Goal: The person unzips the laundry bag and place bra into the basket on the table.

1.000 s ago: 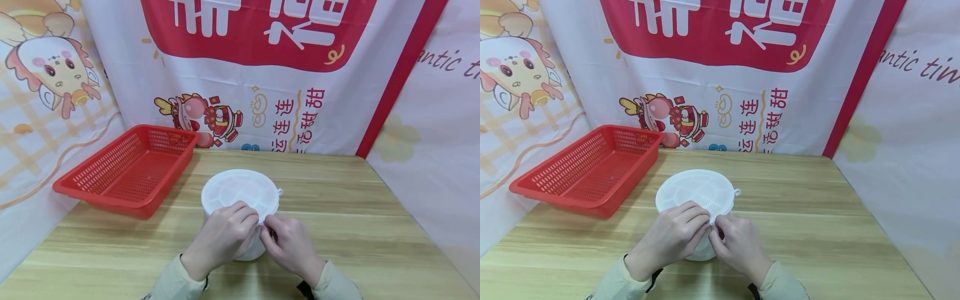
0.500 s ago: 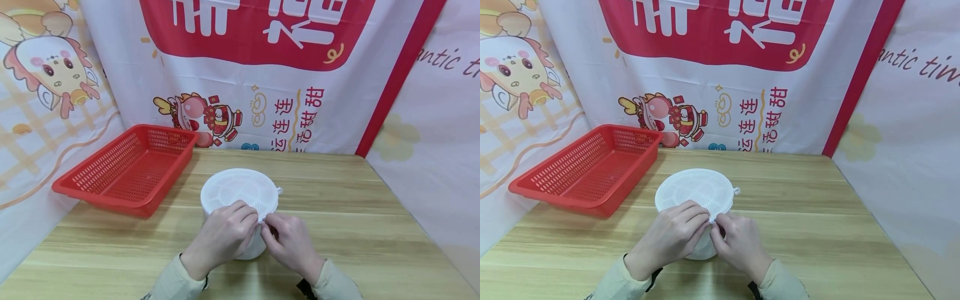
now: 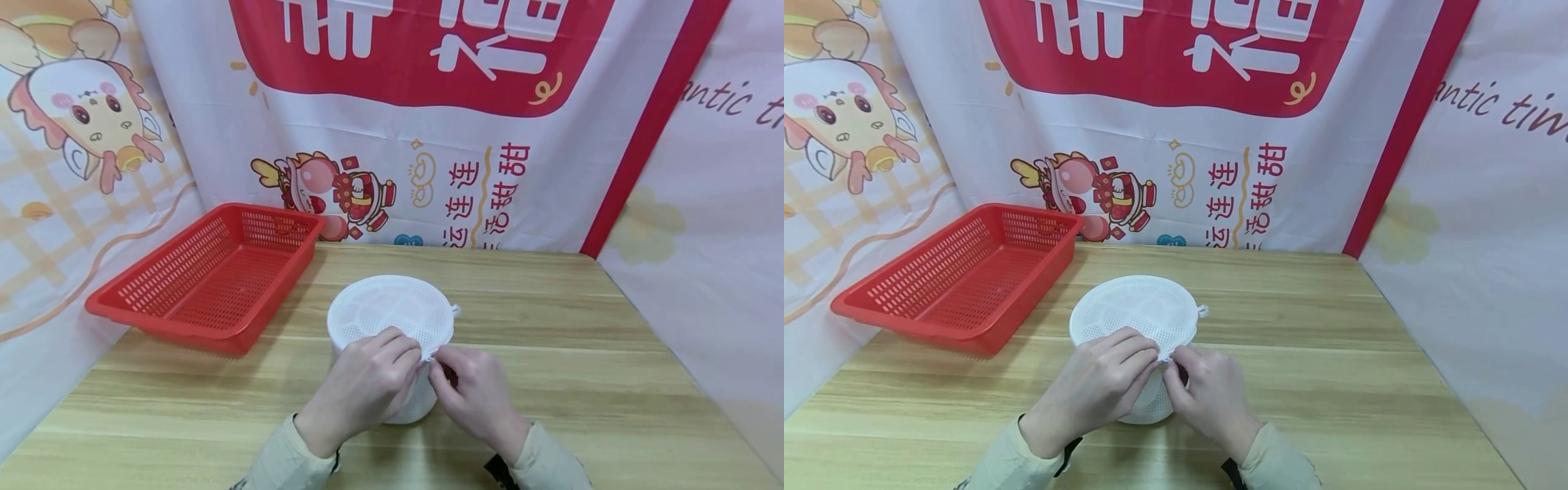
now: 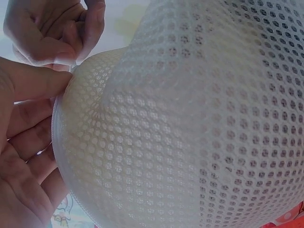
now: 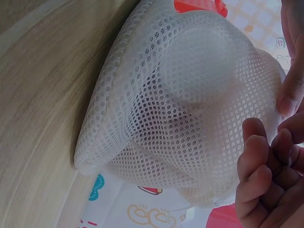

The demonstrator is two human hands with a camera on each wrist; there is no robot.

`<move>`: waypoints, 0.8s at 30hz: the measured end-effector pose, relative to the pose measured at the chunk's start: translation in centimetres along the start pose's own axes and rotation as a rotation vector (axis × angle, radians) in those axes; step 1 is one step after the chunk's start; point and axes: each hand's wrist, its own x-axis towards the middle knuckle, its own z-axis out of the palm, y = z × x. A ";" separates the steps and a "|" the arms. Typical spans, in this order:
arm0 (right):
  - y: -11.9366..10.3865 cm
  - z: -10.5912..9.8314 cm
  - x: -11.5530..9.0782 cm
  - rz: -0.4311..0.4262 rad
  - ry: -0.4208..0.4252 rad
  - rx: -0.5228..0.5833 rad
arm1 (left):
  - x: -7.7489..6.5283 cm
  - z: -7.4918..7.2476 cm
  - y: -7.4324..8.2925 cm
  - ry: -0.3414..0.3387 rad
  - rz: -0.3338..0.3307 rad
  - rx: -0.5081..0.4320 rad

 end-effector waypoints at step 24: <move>-0.2 0.1 0.0 -0.103 -0.021 0.094 | -0.1 -0.1 0.0 0.000 -0.025 -0.010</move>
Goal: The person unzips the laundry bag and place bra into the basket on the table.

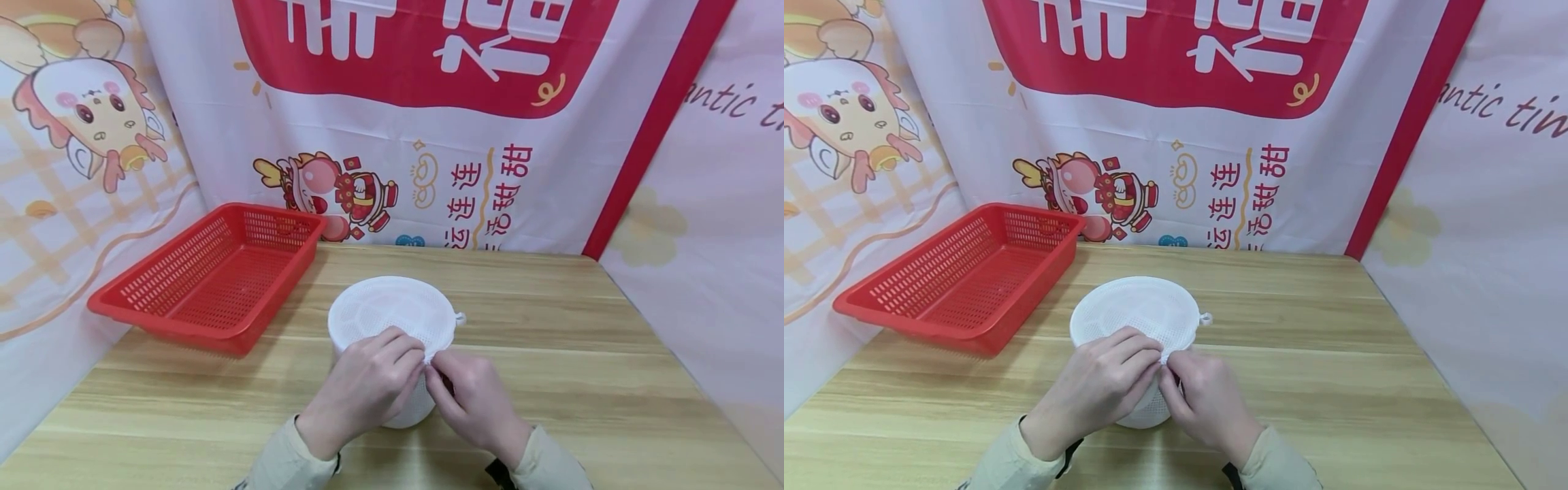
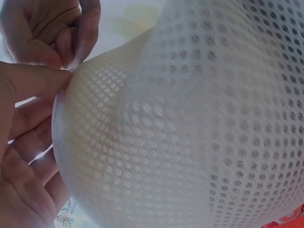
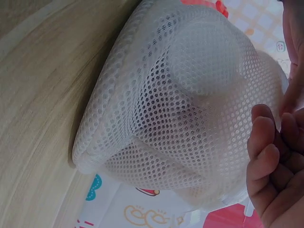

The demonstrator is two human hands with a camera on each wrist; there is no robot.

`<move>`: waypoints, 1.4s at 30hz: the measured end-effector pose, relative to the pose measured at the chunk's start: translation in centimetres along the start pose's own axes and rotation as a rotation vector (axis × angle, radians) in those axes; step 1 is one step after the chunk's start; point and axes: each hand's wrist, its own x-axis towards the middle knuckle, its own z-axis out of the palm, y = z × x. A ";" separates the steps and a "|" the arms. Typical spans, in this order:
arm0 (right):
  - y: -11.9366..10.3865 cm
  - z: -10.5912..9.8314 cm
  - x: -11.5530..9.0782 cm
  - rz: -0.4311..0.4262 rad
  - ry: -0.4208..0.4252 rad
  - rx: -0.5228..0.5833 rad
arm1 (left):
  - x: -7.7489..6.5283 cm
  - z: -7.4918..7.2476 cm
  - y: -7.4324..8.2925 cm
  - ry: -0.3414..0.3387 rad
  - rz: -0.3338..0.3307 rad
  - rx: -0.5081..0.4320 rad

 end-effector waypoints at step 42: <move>0.1 -0.2 0.0 0.151 0.047 -0.107 | 0.1 0.0 0.0 -0.004 0.032 0.020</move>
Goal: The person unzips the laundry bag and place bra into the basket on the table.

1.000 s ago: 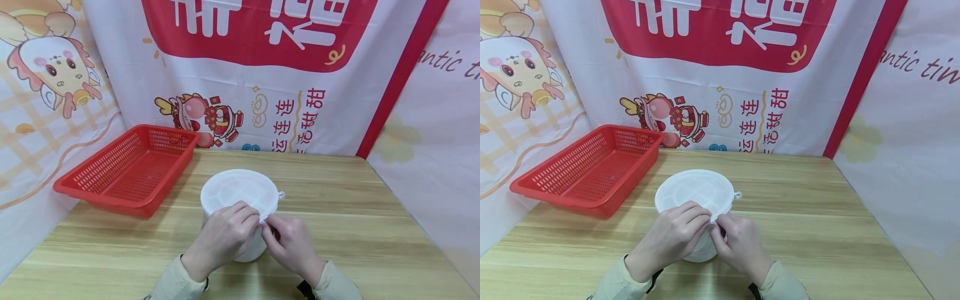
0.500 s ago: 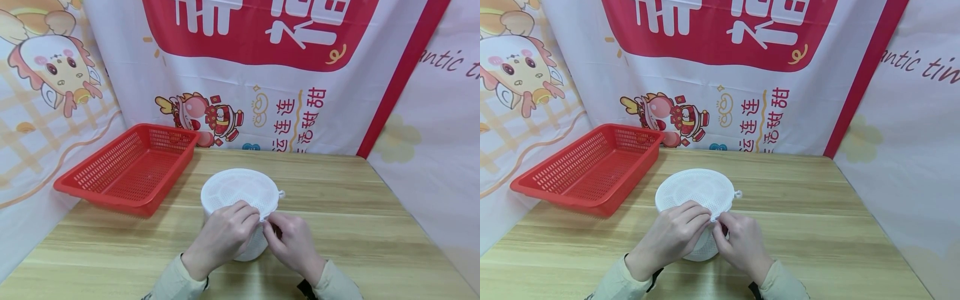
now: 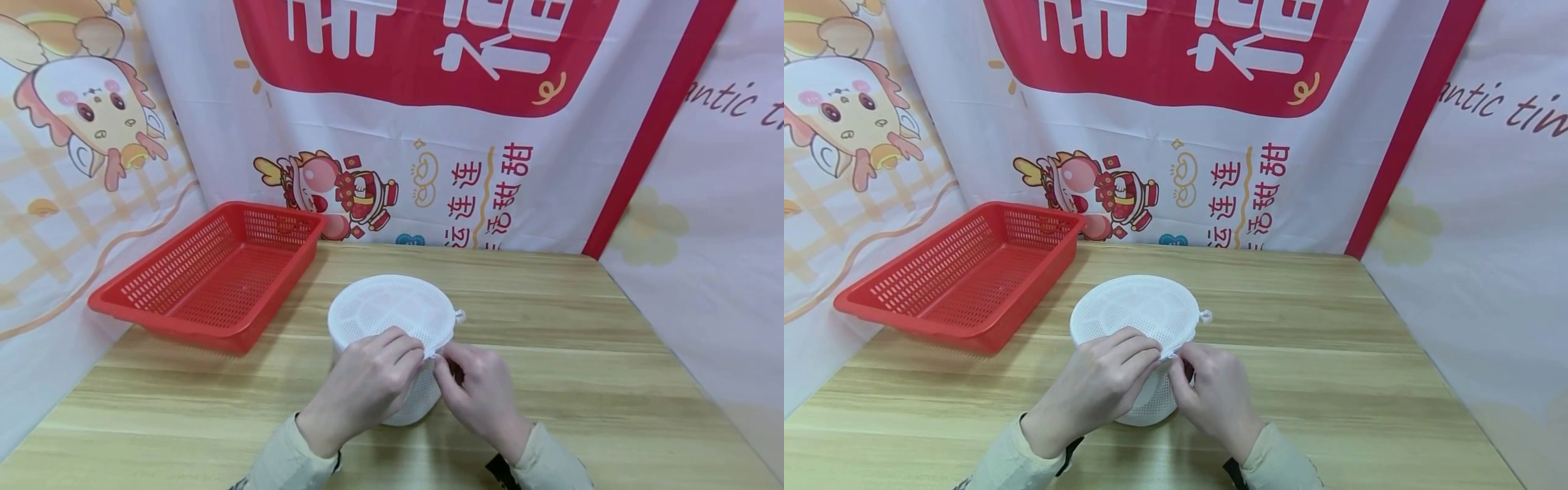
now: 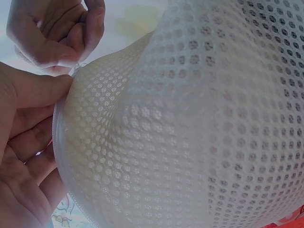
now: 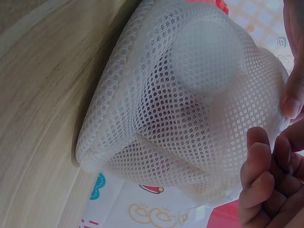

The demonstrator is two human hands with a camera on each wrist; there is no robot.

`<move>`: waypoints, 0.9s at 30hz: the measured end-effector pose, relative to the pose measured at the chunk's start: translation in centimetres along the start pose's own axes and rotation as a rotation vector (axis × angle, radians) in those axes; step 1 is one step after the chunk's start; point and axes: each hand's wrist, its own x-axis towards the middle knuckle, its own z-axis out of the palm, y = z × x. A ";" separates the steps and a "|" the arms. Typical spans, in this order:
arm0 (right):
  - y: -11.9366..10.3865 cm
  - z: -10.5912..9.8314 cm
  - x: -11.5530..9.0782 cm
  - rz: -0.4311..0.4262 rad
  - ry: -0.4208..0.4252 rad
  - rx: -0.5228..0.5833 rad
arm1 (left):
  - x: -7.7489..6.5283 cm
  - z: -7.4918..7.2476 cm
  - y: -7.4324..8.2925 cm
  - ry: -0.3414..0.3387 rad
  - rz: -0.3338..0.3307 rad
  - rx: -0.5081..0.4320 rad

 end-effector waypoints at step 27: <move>0.0 -0.1 0.2 -0.104 -0.026 0.070 | 0.1 0.0 0.0 0.022 -0.052 -0.027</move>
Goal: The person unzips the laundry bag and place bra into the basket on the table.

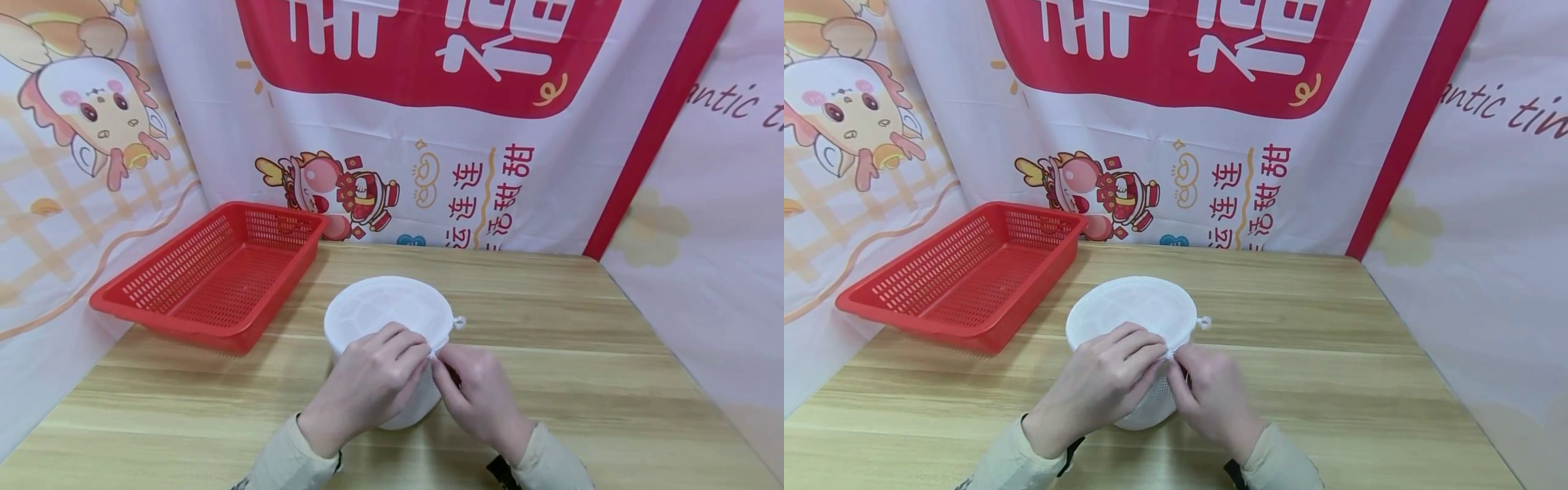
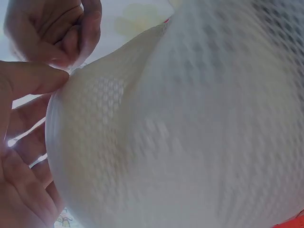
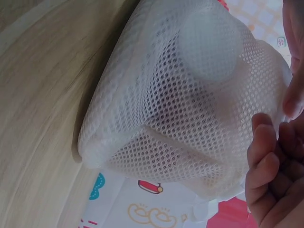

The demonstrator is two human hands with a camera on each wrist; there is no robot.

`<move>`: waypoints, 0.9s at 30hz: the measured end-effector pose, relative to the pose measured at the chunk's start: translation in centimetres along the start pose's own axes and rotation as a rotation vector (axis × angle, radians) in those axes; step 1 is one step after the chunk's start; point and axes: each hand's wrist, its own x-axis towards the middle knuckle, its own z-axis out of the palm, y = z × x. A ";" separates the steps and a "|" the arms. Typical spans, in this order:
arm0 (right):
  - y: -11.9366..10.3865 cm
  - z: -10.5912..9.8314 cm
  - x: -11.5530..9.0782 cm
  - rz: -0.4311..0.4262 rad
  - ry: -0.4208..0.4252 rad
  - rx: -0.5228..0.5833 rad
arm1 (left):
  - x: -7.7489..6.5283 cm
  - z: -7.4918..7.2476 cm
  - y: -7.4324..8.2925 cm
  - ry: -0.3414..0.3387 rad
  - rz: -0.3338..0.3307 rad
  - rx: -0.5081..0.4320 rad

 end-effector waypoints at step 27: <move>0.1 0.1 -0.3 0.092 0.044 -0.081 | -0.1 -0.1 0.0 -0.010 0.031 0.046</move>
